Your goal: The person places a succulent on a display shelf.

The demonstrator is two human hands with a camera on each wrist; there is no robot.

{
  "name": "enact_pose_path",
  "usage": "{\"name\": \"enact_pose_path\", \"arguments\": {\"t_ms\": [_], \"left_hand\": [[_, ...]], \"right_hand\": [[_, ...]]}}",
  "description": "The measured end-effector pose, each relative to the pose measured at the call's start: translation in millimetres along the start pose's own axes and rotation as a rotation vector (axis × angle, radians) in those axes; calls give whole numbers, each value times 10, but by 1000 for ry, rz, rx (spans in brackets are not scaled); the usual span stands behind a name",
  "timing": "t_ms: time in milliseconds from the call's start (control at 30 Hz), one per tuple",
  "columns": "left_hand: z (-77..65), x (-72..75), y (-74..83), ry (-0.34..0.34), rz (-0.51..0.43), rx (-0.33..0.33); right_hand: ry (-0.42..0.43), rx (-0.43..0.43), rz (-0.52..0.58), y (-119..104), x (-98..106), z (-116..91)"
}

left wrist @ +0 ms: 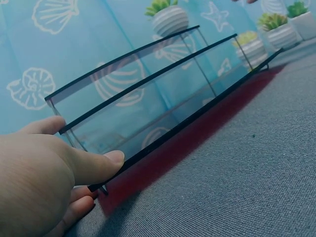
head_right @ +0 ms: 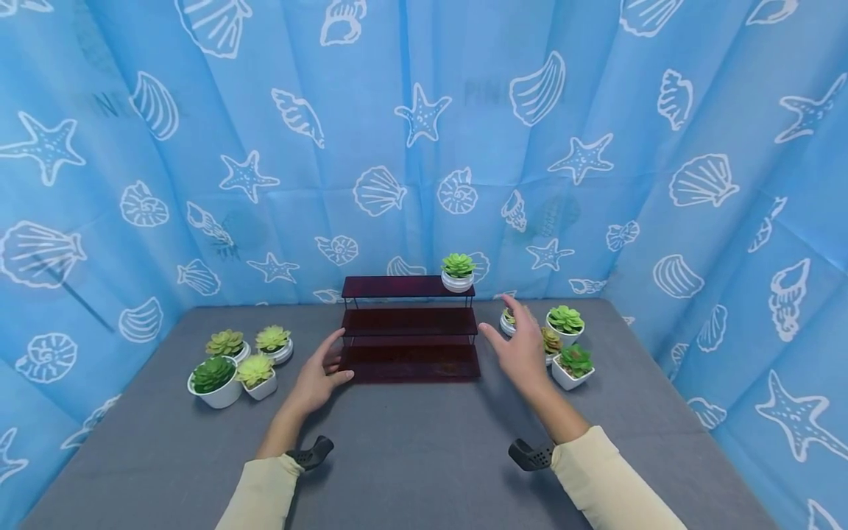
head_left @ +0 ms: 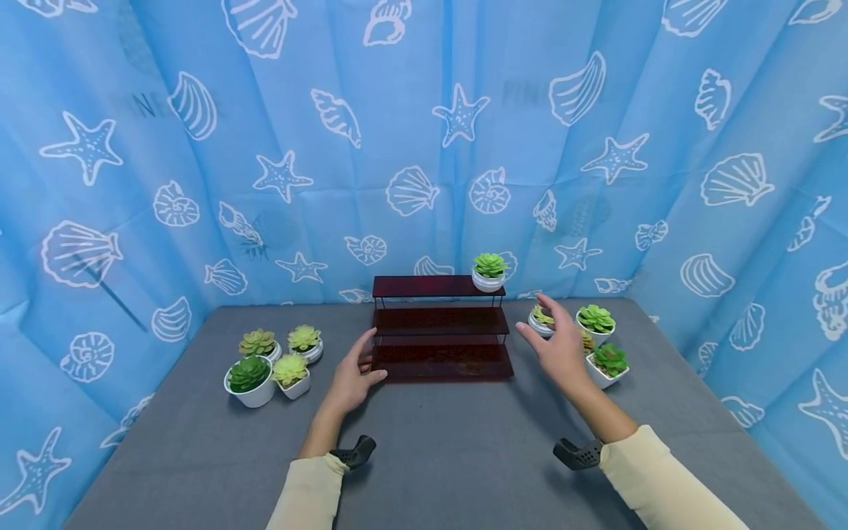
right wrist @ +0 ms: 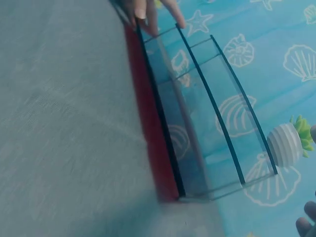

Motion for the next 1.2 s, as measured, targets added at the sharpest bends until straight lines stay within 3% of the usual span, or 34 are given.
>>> {"name": "enact_pose_path", "arguments": {"t_ms": [333,533,933,1200], "left_hand": [[2,9,-31,20,20,47],[23,-28,-36,18,18,29],[40,-30,-45,22,27,32],[36,-17,-49,26,25,46]], "right_hand": [[126,252,-192,-20,337,-256],[205,302,-214,165,563,-380],[160,106,-277,583,805,-549],[10,-173,-229,923,787,-623]]}}
Point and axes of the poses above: each hand's wrist, its own z-axis towards the middle knuckle, its own x-axis out of the back of the hand, y = z × x, the point moved 6 cm from there along z, towards the middle knuckle, and after that the axes turned 3 degrees about -y, right-handed, at the moved point
